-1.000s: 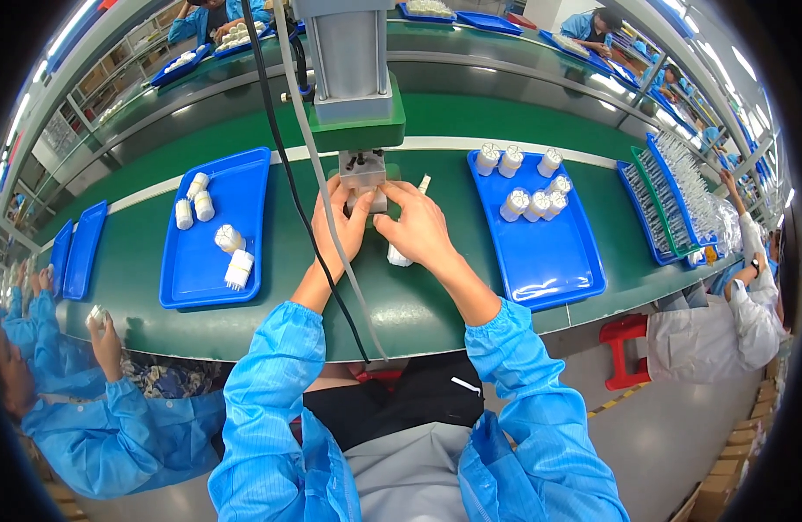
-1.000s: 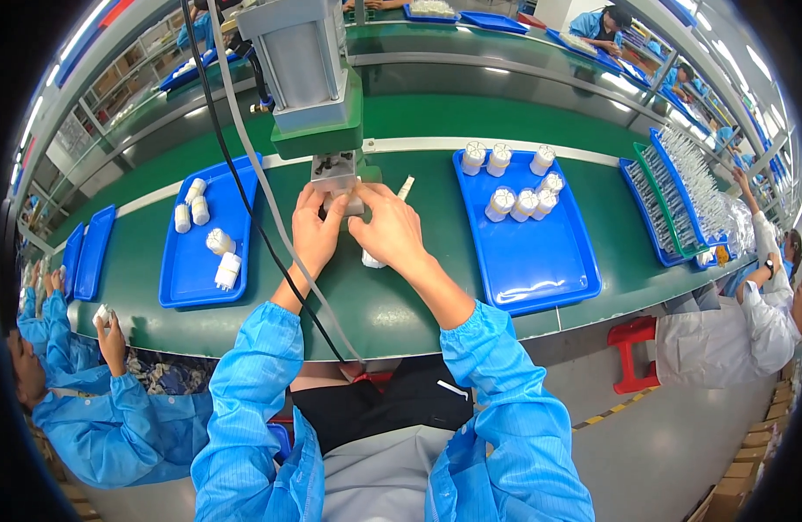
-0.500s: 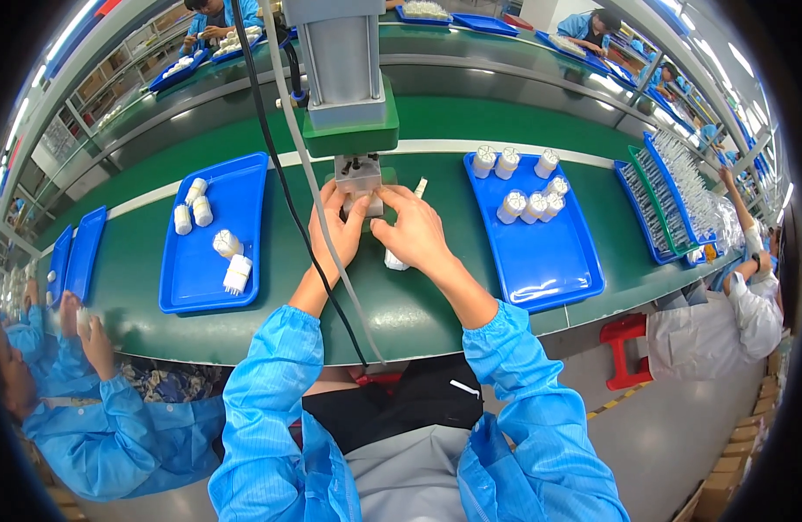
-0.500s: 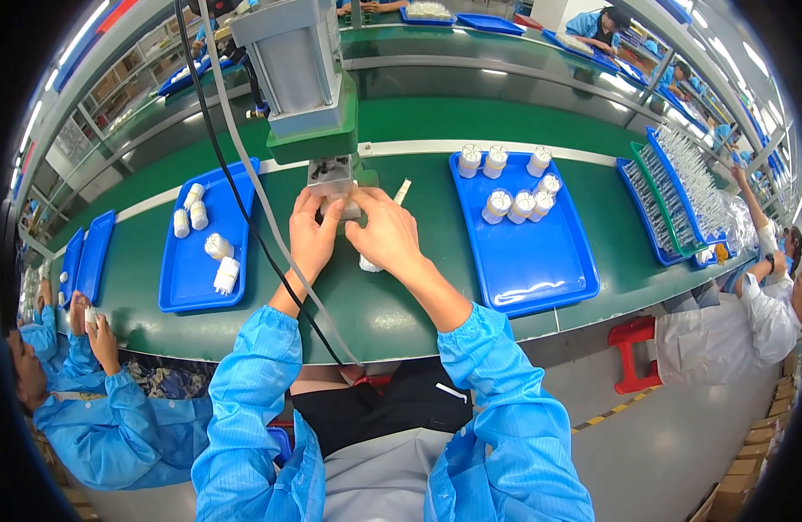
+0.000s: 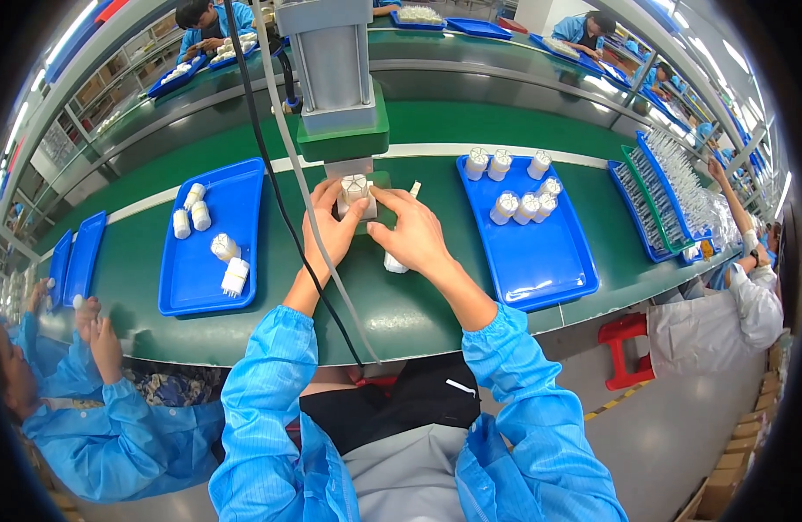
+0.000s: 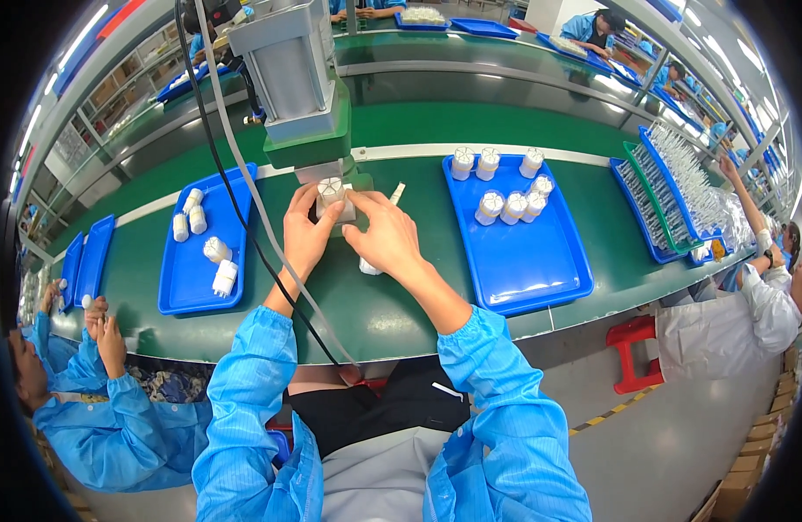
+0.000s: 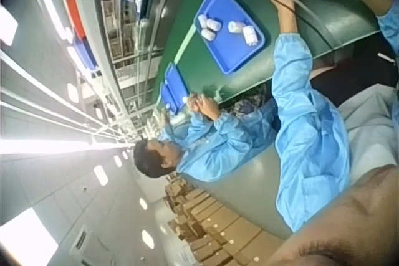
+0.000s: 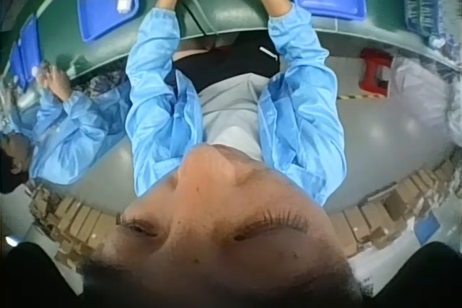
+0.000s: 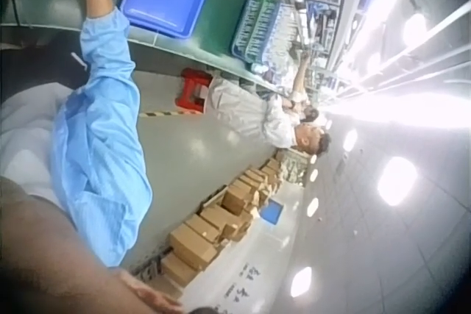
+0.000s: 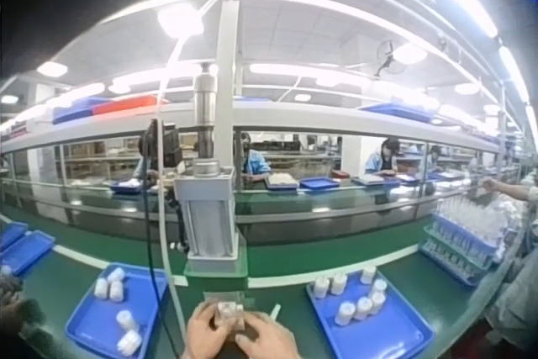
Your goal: The person assembles cylindrical components by taking them from trays, pressing them inside a machine fixture by hand, and securing rubber bands around the pressed assemblies.
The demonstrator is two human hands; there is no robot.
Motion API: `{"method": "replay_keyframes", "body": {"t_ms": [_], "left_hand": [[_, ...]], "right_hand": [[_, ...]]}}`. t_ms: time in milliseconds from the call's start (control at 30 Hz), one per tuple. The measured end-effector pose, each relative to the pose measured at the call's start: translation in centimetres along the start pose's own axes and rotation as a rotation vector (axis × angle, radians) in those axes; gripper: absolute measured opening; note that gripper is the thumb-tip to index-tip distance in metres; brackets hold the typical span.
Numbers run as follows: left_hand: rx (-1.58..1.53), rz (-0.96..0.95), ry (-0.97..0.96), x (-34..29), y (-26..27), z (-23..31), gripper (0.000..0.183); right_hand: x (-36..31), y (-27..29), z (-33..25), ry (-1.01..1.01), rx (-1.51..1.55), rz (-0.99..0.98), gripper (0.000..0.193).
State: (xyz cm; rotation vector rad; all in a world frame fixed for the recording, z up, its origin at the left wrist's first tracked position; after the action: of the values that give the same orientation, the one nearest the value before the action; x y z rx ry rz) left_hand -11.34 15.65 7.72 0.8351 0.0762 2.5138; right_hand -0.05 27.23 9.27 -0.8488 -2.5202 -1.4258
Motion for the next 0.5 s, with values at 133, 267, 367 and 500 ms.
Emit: {"method": "replay_keyframes", "body": {"t_ms": [133, 267, 367, 500], "left_hand": [[-0.001, 0.039, 0.038, 0.5, 0.4, -0.1, 0.05], [-0.136, 0.18, 0.096, 0.3, 2.8, -0.5, 0.05], [-0.187, 0.171, 0.166, -1.0, 4.1, 1.9, 0.045], [-0.205, 0.095, 0.21, -5.6, 6.2, 1.5, 0.049]], "right_hand": [[-2.5, 1.4, -0.2, 0.005, -0.083, 0.01, 0.059], [-5.5, 1.3, -0.3, 0.091, -0.171, -0.012, 0.065], [-7.6, 2.0, 2.2, -0.02, 0.076, -0.005, 0.062], [-8.6, 0.4, 4.0, -0.039, 0.177, -0.091, 0.053]]}}
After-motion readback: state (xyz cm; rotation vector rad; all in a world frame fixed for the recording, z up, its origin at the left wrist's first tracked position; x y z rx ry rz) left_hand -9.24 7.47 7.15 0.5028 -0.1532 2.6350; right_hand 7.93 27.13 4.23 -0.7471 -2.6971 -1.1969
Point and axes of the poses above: each hand's wrist, its own x-axis towards the middle knuckle, its own y-axis out of the back of the hand, z = x × y, the point moved 8 cm from there along x, towards the middle knuckle, and after that the axes turned 12 degrees about -x, right-handed, at the moved point
